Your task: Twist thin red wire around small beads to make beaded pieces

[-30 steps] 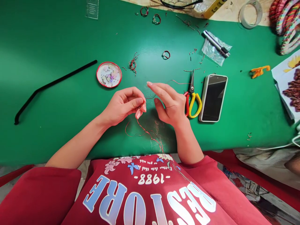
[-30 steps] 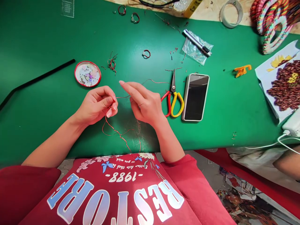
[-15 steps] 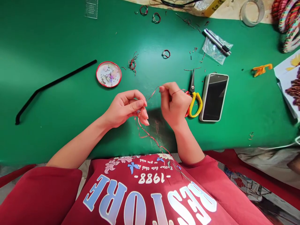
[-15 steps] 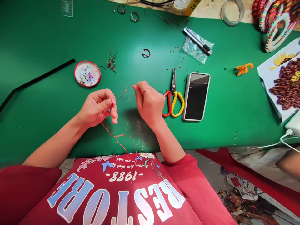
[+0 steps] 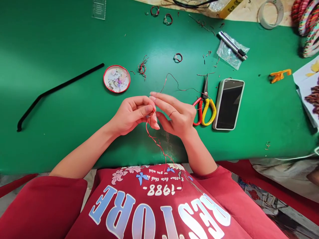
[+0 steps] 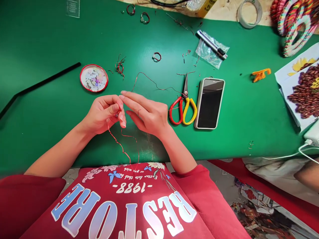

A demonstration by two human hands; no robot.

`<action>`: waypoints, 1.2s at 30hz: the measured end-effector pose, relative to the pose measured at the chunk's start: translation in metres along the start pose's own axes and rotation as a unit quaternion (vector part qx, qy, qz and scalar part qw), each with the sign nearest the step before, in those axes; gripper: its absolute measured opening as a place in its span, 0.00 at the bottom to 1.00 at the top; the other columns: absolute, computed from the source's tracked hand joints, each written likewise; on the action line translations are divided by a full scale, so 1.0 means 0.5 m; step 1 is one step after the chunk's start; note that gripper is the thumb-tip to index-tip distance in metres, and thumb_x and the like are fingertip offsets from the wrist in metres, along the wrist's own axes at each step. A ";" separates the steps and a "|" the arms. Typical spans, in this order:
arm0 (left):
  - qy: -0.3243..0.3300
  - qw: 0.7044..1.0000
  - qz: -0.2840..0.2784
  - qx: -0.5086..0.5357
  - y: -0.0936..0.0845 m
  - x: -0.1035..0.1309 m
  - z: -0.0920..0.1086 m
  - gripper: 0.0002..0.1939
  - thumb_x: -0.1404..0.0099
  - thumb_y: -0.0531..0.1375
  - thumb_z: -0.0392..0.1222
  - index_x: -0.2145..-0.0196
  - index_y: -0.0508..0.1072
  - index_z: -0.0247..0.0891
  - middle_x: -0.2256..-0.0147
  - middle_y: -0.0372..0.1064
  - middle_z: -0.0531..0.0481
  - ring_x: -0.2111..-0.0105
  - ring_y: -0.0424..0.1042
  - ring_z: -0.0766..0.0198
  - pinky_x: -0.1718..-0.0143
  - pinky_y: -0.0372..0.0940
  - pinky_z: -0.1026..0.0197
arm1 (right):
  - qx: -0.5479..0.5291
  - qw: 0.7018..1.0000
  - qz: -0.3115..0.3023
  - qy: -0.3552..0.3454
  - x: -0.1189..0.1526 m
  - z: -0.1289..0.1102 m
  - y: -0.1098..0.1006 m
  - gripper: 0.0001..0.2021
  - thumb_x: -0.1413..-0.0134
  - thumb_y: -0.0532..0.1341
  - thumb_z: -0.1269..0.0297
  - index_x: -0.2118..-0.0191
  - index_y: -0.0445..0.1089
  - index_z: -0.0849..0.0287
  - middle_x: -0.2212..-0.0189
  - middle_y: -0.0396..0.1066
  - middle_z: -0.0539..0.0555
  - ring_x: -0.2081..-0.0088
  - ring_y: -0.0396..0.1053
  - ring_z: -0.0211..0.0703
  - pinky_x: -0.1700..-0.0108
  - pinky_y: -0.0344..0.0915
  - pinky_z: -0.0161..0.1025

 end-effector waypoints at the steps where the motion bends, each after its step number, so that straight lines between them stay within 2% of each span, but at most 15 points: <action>1: -0.004 1.000 0.004 -0.003 0.000 0.000 0.000 0.17 0.41 0.71 0.50 0.71 0.73 0.35 0.78 0.77 0.56 0.79 0.77 0.71 0.75 0.72 0.72 | -0.011 1.000 0.017 -0.016 0.001 -0.001 0.003 0.12 0.32 0.56 0.63 0.48 0.73 0.56 0.53 0.80 0.56 0.55 0.79 0.36 0.61 0.72 0.30; 4: -0.013 0.999 0.021 -0.024 -0.001 -0.001 -0.002 0.19 0.43 0.72 0.53 0.71 0.72 0.34 0.78 0.76 0.57 0.80 0.77 0.71 0.75 0.74 0.71 | -0.002 0.997 0.069 -0.038 0.005 0.003 0.009 0.06 0.34 0.60 0.66 0.59 0.74 0.58 0.65 0.81 0.51 0.67 0.77 0.31 0.67 0.69 0.28; 8: -0.016 0.998 0.048 -0.049 -0.002 -0.002 -0.003 0.21 0.45 0.72 0.55 0.70 0.72 0.35 0.78 0.75 0.57 0.80 0.77 0.69 0.72 0.77 0.67 | 0.074 0.990 0.105 -0.059 0.007 0.008 0.006 0.09 0.34 0.60 0.65 0.66 0.74 0.56 0.75 0.76 0.48 0.76 0.70 0.31 0.71 0.64 0.30; 13: 0.017 0.996 0.055 -0.072 -0.004 0.000 -0.003 0.19 0.44 0.72 0.54 0.68 0.74 0.35 0.76 0.78 0.55 0.76 0.80 0.66 0.70 0.79 0.64 | 0.150 0.981 0.110 0.049 0.010 0.018 0.001 0.10 0.35 0.59 0.66 0.68 0.74 0.57 0.79 0.72 0.50 0.79 0.65 0.34 0.75 0.56 0.35; 17: 0.045 0.994 0.037 -0.095 -0.001 0.004 -0.005 0.13 0.40 0.70 0.48 0.66 0.76 0.35 0.73 0.80 0.53 0.73 0.82 0.64 0.68 0.80 0.63 | 0.164 0.972 0.083 0.145 0.015 0.037 0.010 0.13 0.34 0.56 0.65 0.69 0.73 0.58 0.78 0.72 0.51 0.76 0.69 0.37 0.72 0.58 0.36; 19: 0.051 0.992 0.044 -0.106 -0.002 0.005 -0.006 0.12 0.39 0.70 0.47 0.66 0.77 0.35 0.74 0.80 0.53 0.73 0.81 0.65 0.68 0.80 0.64 | 0.164 0.969 0.062 0.176 0.017 0.043 0.014 0.12 0.34 0.55 0.65 0.66 0.74 0.58 0.77 0.74 0.51 0.74 0.71 0.38 0.70 0.60 0.36; 21: 0.053 0.990 0.058 -0.118 -0.004 0.003 -0.007 0.12 0.40 0.70 0.47 0.67 0.76 0.35 0.74 0.79 0.53 0.73 0.81 0.65 0.68 0.79 0.64 | 0.154 0.969 0.038 0.189 0.016 0.041 0.013 0.11 0.35 0.55 0.66 0.58 0.76 0.57 0.73 0.77 0.51 0.71 0.74 0.39 0.69 0.62 0.36; 24: 0.063 0.989 0.068 -0.117 -0.007 -0.001 -0.006 0.12 0.39 0.70 0.47 0.67 0.76 0.35 0.74 0.79 0.53 0.73 0.81 0.65 0.69 0.80 0.64 | 0.133 0.978 0.005 0.162 0.008 0.026 0.004 0.16 0.35 0.56 0.67 0.45 0.74 0.53 0.55 0.81 0.54 0.60 0.78 0.40 0.65 0.67 0.35; 26: 0.067 0.989 0.072 -0.110 -0.009 -0.003 -0.006 0.13 0.40 0.70 0.47 0.67 0.76 0.35 0.74 0.79 0.54 0.74 0.81 0.65 0.69 0.80 0.63 | 0.119 0.985 -0.009 0.121 0.003 0.015 -0.003 0.18 0.34 0.57 0.65 0.41 0.71 0.51 0.45 0.77 0.55 0.56 0.78 0.39 0.62 0.69 0.35; 27: 0.067 0.989 0.074 -0.108 -0.010 -0.003 -0.006 0.13 0.40 0.70 0.47 0.67 0.76 0.35 0.74 0.79 0.54 0.74 0.81 0.65 0.69 0.80 0.63 | 0.113 0.989 -0.012 0.095 0.002 0.010 -0.005 0.18 0.34 0.57 0.65 0.41 0.71 0.50 0.43 0.75 0.55 0.57 0.78 0.38 0.62 0.69 0.34; 29: 0.065 0.989 0.074 -0.108 -0.012 -0.004 -0.008 0.14 0.40 0.71 0.48 0.67 0.75 0.35 0.75 0.79 0.55 0.74 0.81 0.64 0.69 0.80 0.63 | 0.099 0.994 -0.001 0.035 0.003 0.004 -0.004 0.16 0.32 0.57 0.64 0.42 0.73 0.50 0.44 0.77 0.54 0.60 0.78 0.36 0.64 0.69 0.33; 32: 0.063 0.989 0.067 -0.114 -0.013 -0.004 -0.011 0.14 0.41 0.71 0.49 0.67 0.75 0.35 0.75 0.79 0.55 0.72 0.82 0.64 0.69 0.79 0.66 | 0.072 0.995 0.053 -0.048 0.010 0.001 0.007 0.11 0.33 0.58 0.65 0.52 0.77 0.58 0.56 0.82 0.54 0.66 0.76 0.33 0.65 0.69 0.31; 34: 0.066 0.989 0.062 -0.119 -0.013 -0.005 -0.013 0.14 0.40 0.70 0.49 0.67 0.75 0.35 0.75 0.79 0.55 0.72 0.82 0.65 0.70 0.79 0.67 | 0.064 0.992 0.086 -0.073 0.012 0.002 0.014 0.09 0.33 0.59 0.67 0.58 0.77 0.62 0.63 0.82 0.54 0.67 0.76 0.33 0.64 0.69 0.30; 36: 0.073 0.989 0.055 -0.119 -0.013 -0.005 -0.014 0.14 0.39 0.69 0.49 0.67 0.75 0.36 0.73 0.80 0.54 0.72 0.82 0.66 0.70 0.78 0.68 | 0.068 0.990 0.106 -0.070 0.012 0.003 0.019 0.10 0.33 0.59 0.67 0.62 0.77 0.62 0.68 0.82 0.52 0.70 0.75 0.32 0.66 0.68 0.29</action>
Point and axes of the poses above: each hand's wrist, its own x-axis away from the middle knuckle, its own y-axis out of the palm, z = x × y, the point moved 2 cm from there along -x, towards the middle knuckle
